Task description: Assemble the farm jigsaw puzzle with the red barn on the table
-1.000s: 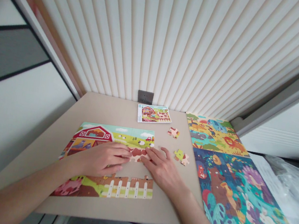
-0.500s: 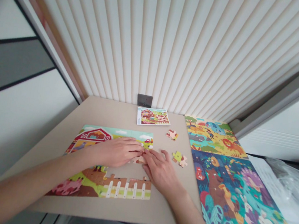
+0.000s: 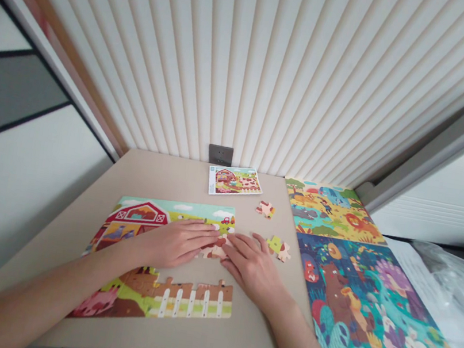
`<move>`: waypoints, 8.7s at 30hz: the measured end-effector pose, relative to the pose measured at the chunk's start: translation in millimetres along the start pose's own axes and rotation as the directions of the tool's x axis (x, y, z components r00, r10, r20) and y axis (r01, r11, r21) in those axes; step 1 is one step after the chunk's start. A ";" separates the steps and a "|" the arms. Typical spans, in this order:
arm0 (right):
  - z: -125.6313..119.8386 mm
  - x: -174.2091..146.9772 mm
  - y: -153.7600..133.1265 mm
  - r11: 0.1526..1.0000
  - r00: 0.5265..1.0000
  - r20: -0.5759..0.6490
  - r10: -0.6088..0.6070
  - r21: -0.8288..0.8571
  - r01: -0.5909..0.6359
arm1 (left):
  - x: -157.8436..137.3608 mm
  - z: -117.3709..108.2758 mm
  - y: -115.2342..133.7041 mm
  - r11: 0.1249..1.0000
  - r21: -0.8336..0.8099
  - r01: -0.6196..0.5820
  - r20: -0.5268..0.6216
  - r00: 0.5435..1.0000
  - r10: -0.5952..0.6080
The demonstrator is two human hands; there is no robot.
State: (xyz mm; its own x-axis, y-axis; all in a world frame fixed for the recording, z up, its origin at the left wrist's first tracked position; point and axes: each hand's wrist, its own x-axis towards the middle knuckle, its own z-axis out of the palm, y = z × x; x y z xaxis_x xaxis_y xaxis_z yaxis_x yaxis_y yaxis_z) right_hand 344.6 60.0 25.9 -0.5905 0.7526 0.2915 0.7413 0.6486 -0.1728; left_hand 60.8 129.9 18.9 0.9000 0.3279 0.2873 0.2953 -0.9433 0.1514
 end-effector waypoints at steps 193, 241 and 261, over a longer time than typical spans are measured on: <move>-4.7 -28.6 -37.4 0.959 0.957 -0.069 0.282 0.026 -0.281 | -25.4 -29.4 -28.5 0.990 0.129 0.063 -0.032 0.998 -0.059; -18.8 26.4 138.0 0.932 0.933 -0.074 0.352 -0.064 -0.356 | -13.8 -21.0 -7.3 0.995 -0.095 0.029 -0.006 1.000 -0.030; -2.4 15.3 5.4 0.991 0.999 0.037 0.026 0.134 -0.031 | -9.0 -15.9 1.8 0.997 -0.047 -0.058 -0.033 0.998 0.057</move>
State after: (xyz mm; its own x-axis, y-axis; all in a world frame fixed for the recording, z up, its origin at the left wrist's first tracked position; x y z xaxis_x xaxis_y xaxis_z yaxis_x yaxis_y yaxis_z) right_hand 340.3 74.7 31.7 -0.5823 0.7731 0.2516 0.7099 0.6343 -0.3061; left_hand 48.1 126.1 31.6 0.9043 0.2754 0.3261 0.2270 -0.9573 0.1792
